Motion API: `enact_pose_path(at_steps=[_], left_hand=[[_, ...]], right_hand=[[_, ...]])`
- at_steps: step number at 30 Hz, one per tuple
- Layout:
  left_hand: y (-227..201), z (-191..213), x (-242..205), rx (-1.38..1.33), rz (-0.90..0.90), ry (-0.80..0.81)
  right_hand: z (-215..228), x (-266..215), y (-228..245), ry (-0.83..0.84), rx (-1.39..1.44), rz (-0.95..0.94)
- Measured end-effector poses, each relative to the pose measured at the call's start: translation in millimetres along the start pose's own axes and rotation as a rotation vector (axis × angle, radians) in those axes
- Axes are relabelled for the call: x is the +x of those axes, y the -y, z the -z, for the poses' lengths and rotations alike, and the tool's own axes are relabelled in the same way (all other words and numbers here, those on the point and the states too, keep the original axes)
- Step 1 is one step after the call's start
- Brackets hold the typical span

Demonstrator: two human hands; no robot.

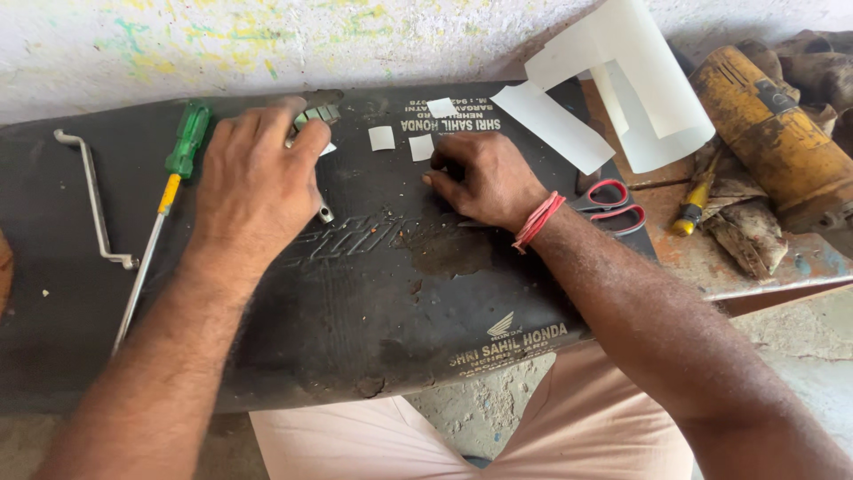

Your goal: The person cuts a white plastic sheet into small rectangular pieces using scissors and places them into the slots of a metal gear-like component. The person repeatedly measures, cuts, and inserts the pieces into the gear.

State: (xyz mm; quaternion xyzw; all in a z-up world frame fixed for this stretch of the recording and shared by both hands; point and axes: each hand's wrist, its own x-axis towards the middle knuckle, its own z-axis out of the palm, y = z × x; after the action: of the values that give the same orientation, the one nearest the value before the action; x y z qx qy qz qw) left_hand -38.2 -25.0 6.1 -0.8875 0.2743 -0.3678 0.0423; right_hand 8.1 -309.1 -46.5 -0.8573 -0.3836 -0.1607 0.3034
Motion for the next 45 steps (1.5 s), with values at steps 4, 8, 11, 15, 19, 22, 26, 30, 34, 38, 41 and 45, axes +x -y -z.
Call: enact_pose_path(at_steps=[4, 8, 11, 15, 19, 22, 26, 30, 34, 38, 41, 45], left_hand=[[11.4, 5.0, 6.6, 0.177, -0.118, 0.246], [25.7, 1.3, 24.5, 0.189, -0.261, 0.324], [27.8, -0.1, 37.9, 0.181, -0.247, 0.326], [5.5, -1.4, 46.8, 0.185, -0.05, 0.3], [-32.2, -10.9, 51.3, 0.234, 0.078, 0.343], [-35.3, -7.6, 50.6, 0.312, 0.072, 0.266], [-21.5, -1.3, 46.6, -0.055, 0.117, -0.213], [17.5, -6.7, 36.1, -0.614, 0.381, -0.189], [44.5, -37.1, 28.5, -0.973, 0.377, -0.215], [46.6, -57.8, 20.7, -1.238, 0.392, -0.238], [39.9, -57.8, 17.0, -1.281, 0.417, -0.194], [31.0, -46.3, 13.9, -1.032, 0.317, -0.246]], right_hand=[[0.1, 2.3, 2.6, 0.042, 0.004, -0.111], [0.8, 2.4, 2.1, 0.007, 0.014, -0.055], [2.1, 2.0, 1.2, 0.007, 0.039, -0.075], [4.0, 2.6, 1.1, -0.008, 0.081, -0.099], [6.1, 1.4, 0.9, 0.04, 0.068, -0.178], [6.3, 1.9, 1.7, 0.01, 0.025, -0.145], [5.8, 0.9, 0.0, 0.015, 0.072, -0.135], [4.2, 0.2, 0.9, 0.005, 0.076, -0.105], [4.7, 1.4, 2.6, 0.021, 0.072, -0.115], [5.2, 3.1, 8.7, 0.035, 0.107, -0.115], [6.7, 7.6, 18.0, 0.023, 0.176, -0.19], [8.5, 23.4, 36.5, -0.017, 0.463, -0.477]])
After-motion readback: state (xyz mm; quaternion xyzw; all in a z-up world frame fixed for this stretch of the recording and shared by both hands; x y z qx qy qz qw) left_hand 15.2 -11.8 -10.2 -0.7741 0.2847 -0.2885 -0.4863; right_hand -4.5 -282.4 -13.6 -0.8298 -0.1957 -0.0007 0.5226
